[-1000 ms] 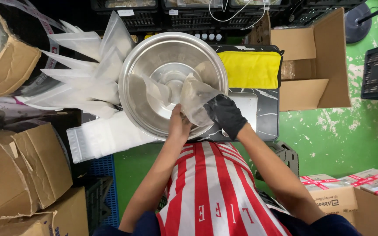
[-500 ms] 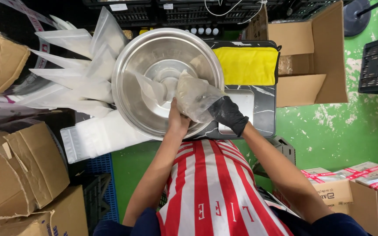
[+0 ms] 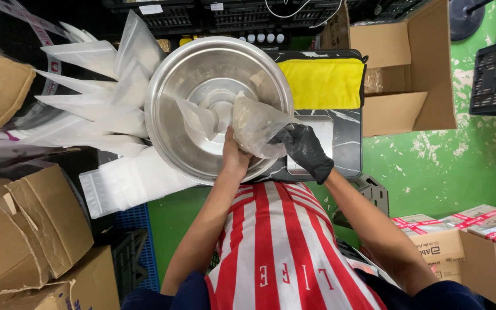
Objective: Bagging and weighing white pepper powder from a large bowl into individual plastic bags using a spoon and a digital scale.
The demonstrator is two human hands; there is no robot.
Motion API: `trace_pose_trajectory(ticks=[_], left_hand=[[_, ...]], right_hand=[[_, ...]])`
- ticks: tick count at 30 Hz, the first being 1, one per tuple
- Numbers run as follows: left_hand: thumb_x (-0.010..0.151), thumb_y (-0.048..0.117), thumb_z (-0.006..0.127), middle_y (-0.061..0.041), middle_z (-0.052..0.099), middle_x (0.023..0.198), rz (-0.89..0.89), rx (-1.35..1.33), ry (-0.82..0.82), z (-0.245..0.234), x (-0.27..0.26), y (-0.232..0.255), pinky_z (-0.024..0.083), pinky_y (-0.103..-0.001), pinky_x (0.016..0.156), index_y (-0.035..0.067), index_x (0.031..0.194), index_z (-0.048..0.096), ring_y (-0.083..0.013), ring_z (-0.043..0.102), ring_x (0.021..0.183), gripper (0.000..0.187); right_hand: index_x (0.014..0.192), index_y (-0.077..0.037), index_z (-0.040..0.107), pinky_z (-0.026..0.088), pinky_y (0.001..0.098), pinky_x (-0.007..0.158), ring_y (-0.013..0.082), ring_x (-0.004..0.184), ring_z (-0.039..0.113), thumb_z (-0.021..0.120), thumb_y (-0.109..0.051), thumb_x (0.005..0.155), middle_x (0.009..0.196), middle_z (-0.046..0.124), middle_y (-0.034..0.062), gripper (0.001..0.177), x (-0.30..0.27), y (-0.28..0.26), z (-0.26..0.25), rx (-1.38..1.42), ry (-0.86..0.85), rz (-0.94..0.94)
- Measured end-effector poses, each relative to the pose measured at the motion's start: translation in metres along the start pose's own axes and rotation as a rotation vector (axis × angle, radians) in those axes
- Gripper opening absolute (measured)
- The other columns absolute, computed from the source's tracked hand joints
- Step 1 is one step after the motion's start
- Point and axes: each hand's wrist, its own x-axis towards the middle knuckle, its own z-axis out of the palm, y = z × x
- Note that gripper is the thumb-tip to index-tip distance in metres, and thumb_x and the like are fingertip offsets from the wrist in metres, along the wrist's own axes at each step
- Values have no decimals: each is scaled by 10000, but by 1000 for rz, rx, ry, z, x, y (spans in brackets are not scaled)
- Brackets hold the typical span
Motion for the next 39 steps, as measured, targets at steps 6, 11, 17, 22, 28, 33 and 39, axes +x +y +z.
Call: trace_pose_trajectory(ticks=[6, 11, 17, 22, 28, 33, 39], left_hand=[[1104, 569, 424, -241, 364, 1652, 27, 7, 6, -3, 1, -5, 416, -584, 1196, 111, 1644, 290, -392, 400, 1519, 721], [1111, 521, 419, -215, 122, 1741, 62, 48, -52, -1, -31, 3, 312, -604, 1256, 120, 1688, 171, -422, 193, 1594, 745], [1134, 450, 371, -230, -3, 1734, 175, 219, -149, -1, -102, 18, 210, -610, 1281, 62, 1693, 49, -455, -22, 1605, 752], [1043, 215, 603, -291, 20, 1723, 312, 483, -27, -28, -120, 28, 172, -561, 1290, 16, 1686, 24, -461, 45, 1605, 888], [800, 148, 948, -388, 3, 1685, 741, 815, 40, -59, -79, 63, 136, -580, 1300, -21, 1675, -17, -539, 16, 1577, 1314], [614, 157, 1100, -349, -40, 1697, 984, 1063, -162, -57, -46, 102, 199, -548, 1330, 125, 1702, -120, -511, -5, 1613, 1635], [666, 185, 1061, -309, 60, 1727, 920, 1227, -228, -38, -36, 119, 180, -554, 1354, 123, 1699, -81, -504, 90, 1610, 1541]], right_hand=[[882, -118, 805, 569, 322, 835, 116, 794, 693, 617, -279, 1099, 770, 787, 38, 330, -25, -38, -25, 278, 59, 130], [956, -96, 785, 579, 265, 824, 114, 772, 720, 752, -356, 1003, 766, 754, 68, 266, -36, -44, -45, 572, 222, 436], [1073, -90, 740, 599, 292, 883, 163, 813, 769, 710, -311, 1022, 874, 780, 108, 228, -56, -41, -52, 762, 358, 464], [1113, -121, 758, 531, 432, 1056, 174, 856, 780, 698, -322, 1032, 847, 775, 101, 225, -58, -50, -51, 683, 357, 466], [1048, -92, 759, 569, 251, 772, 142, 729, 749, 665, -270, 1049, 821, 775, 115, 201, -67, -37, -45, 699, 422, 387], [1126, -13, 774, 572, 229, 630, 221, 724, 781, 558, -202, 1040, 870, 776, 218, 299, -79, -19, -51, 735, 436, 198], [1057, -3, 769, 444, 124, 512, 150, 662, 754, 571, -179, 1014, 832, 771, 172, 268, -85, -48, -64, 784, 553, 219]])
